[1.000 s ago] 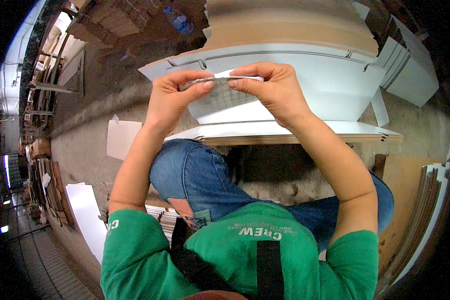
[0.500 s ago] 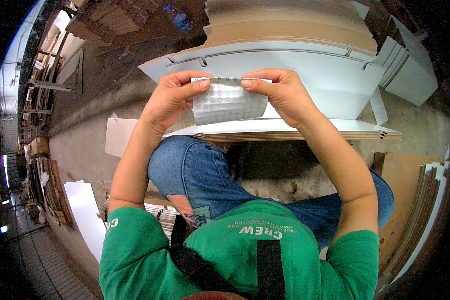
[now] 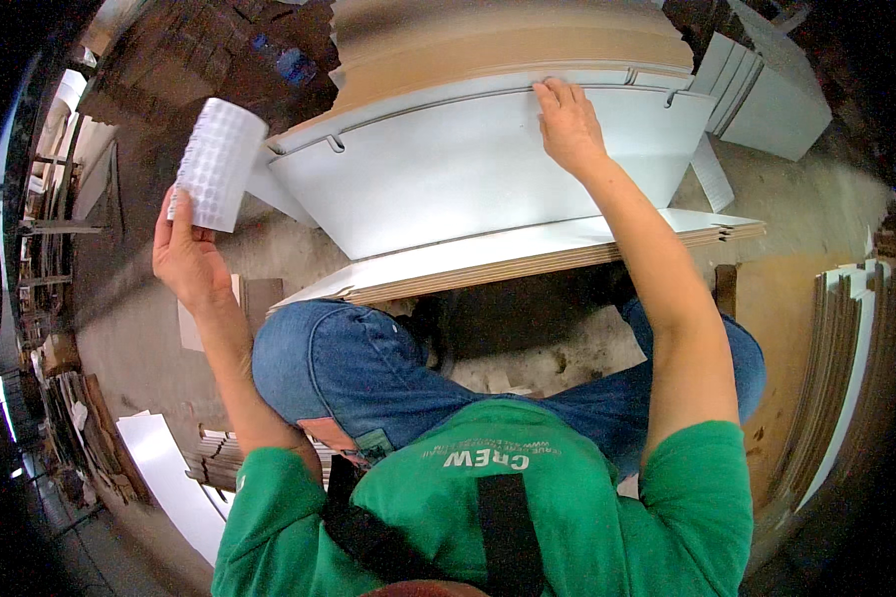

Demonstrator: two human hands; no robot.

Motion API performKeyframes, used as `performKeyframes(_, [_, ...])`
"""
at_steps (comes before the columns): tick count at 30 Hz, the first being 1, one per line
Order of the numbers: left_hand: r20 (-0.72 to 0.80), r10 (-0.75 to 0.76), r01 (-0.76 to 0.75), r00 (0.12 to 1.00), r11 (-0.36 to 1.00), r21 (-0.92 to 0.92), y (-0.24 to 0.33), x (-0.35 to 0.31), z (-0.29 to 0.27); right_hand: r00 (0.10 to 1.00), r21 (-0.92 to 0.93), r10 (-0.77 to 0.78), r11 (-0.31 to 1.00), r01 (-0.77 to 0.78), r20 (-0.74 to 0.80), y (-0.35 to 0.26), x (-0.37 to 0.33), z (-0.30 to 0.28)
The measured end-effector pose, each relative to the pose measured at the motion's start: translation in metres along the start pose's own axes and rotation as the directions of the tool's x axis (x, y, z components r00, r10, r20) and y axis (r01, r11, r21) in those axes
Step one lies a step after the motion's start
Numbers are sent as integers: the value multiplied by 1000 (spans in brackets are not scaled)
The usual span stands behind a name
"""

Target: The person handles white flat-pack furniture panels and wooden slats in a warehouse. They pick up panels, align them with wooden frames, and apply adhesive strips to the edges. The person repeatedly stacks and restacks the panels while working on the floor.

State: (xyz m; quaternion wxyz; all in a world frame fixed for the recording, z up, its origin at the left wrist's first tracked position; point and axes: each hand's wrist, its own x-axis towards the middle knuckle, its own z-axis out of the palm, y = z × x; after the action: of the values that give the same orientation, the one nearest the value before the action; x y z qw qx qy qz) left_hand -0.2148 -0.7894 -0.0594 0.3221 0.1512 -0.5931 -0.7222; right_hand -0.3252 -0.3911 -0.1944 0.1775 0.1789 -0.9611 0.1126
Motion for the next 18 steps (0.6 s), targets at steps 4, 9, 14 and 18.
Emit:
performKeyframes(4, [-76, 40, -46, 996, 996, -77, 1, 3, -10, 994, -136, -113, 985, 110, -12, -1, -2, 10])
performKeyframes(9, [-103, 72, -80, 992, 994, -72, 2, 2, -6, 980, -269, -195, 946, 179, -35, 1, -8, 8])
performKeyframes(14, [-123, 68, -76, 990, 995, -61, 6, -2, 0, 987, -156, -158, 976, 153, -24, -6, 1, -5])
performKeyframes(18, [-129, 152, -158, 980, 987, -35, 10, -5, 5, 975, -34, -46, 998, 54, 219, -6, -4, -33])
